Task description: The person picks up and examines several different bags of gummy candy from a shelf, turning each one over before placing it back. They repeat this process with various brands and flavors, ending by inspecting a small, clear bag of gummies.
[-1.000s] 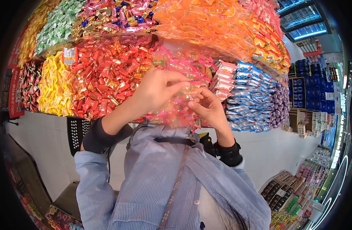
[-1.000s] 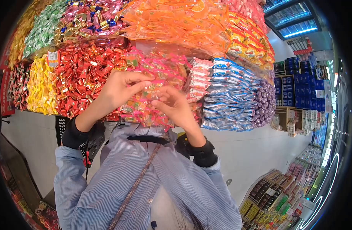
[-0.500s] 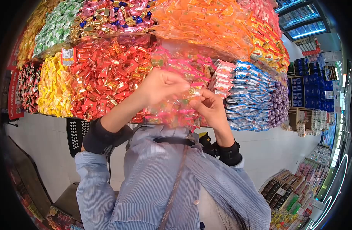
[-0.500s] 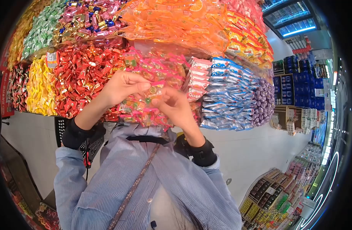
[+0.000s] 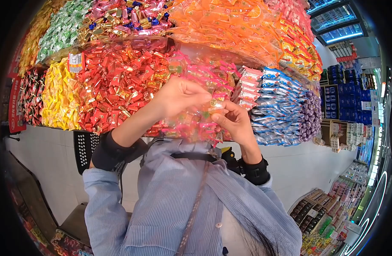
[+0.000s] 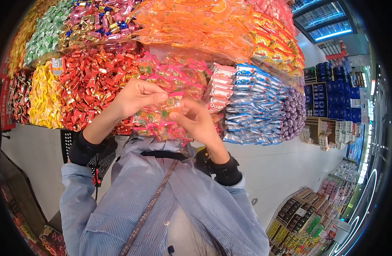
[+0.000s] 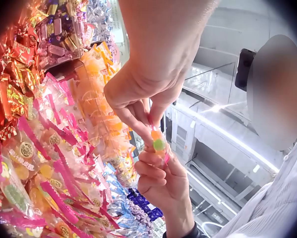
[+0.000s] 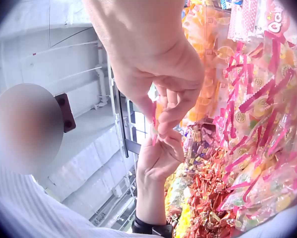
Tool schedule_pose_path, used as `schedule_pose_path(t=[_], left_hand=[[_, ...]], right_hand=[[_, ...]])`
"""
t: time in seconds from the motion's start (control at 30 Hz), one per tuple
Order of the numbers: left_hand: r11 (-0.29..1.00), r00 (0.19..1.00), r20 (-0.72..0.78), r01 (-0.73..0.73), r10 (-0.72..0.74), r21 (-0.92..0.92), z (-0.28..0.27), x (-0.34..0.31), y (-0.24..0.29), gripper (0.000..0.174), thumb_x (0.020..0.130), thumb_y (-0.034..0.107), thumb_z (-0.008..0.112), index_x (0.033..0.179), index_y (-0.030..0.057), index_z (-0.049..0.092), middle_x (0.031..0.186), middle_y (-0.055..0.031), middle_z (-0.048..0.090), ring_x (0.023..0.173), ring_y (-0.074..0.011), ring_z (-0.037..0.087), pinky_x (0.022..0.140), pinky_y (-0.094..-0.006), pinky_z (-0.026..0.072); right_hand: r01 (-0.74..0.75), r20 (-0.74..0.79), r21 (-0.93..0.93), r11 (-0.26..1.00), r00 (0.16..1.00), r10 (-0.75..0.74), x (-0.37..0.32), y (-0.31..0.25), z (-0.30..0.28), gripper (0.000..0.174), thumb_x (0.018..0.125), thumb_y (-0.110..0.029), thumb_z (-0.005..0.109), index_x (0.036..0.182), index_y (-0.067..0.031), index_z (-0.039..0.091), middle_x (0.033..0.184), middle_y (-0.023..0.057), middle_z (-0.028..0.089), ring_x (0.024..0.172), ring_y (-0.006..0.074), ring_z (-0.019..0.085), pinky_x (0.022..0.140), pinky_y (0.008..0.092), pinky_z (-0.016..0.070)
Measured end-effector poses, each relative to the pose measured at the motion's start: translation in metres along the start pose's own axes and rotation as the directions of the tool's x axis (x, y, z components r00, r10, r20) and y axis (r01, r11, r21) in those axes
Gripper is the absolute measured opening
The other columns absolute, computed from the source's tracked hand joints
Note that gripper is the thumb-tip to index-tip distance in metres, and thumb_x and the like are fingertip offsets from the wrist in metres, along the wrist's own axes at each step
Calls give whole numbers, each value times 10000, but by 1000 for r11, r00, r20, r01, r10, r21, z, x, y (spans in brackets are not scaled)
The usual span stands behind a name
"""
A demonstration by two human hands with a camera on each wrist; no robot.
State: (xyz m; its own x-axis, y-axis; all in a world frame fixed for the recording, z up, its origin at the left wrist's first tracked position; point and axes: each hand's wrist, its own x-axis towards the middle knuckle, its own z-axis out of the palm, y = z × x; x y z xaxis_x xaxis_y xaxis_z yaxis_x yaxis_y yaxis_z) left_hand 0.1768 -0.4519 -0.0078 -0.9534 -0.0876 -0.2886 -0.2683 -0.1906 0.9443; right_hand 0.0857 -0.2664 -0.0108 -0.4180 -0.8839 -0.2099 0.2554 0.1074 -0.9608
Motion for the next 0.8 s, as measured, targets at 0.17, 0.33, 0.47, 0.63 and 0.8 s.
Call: schedule_pose_path(t=[0.17, 0.33, 0.47, 0.63, 0.8], left_hand=[[999, 1000, -6, -24, 24, -29, -7, 1, -6, 224, 819, 225, 625, 922, 27, 651, 769, -33, 645, 636, -72, 572, 564, -212, 463], [999, 999, -27, -18, 17, -42, -7, 1, -9, 220, 823, 218, 619, 925, 24, 644, 759, -32, 642, 618, -68, 567, 552, -207, 460], [999, 1000, -16, -12, 11, -44, -7, 1, -7, 217, 827, 218, 615, 921, 25, 640, 756, -27, 639, 619, -65, 570, 552, -199, 459], [998, 1000, 11, 3, -3, -68, -7, 0, -7, 219, 832, 228, 611, 923, 30, 635, 767, -22, 637, 634, -64, 577, 562, -197, 464], [998, 1000, 20, 2, 0, -64, -7, -1, -7, 222, 835, 240, 608, 924, 38, 631, 779, -19, 637, 659, -65, 582, 576, -200, 469]], right_hand=[[-45, 68, -59, 997, 996, 49, -2, -1, -4, 166, 856, -84, 558, 1004, -11, 542, 789, 33, 631, 677, 57, 568, 525, 176, 393], [-52, 37, -96, 994, 998, 56, -2, 0, -2, 152, 867, -97, 542, 994, -15, 530, 681, 31, 628, 594, 52, 566, 469, 170, 362], [-75, 48, -68, 995, 996, 78, -2, -2, -1, 148, 868, -97, 539, 992, -20, 519, 678, 35, 629, 588, 62, 582, 451, 171, 358], [-75, 84, -78, 994, 993, 82, -2, -1, -4, 147, 868, -94, 539, 993, -21, 515, 678, 33, 629, 604, 77, 602, 452, 172, 357], [-60, 81, -62, 996, 995, 65, -1, -1, -3, 178, 866, -125, 552, 986, 3, 518, 678, 73, 633, 591, 106, 594, 540, 213, 451]])
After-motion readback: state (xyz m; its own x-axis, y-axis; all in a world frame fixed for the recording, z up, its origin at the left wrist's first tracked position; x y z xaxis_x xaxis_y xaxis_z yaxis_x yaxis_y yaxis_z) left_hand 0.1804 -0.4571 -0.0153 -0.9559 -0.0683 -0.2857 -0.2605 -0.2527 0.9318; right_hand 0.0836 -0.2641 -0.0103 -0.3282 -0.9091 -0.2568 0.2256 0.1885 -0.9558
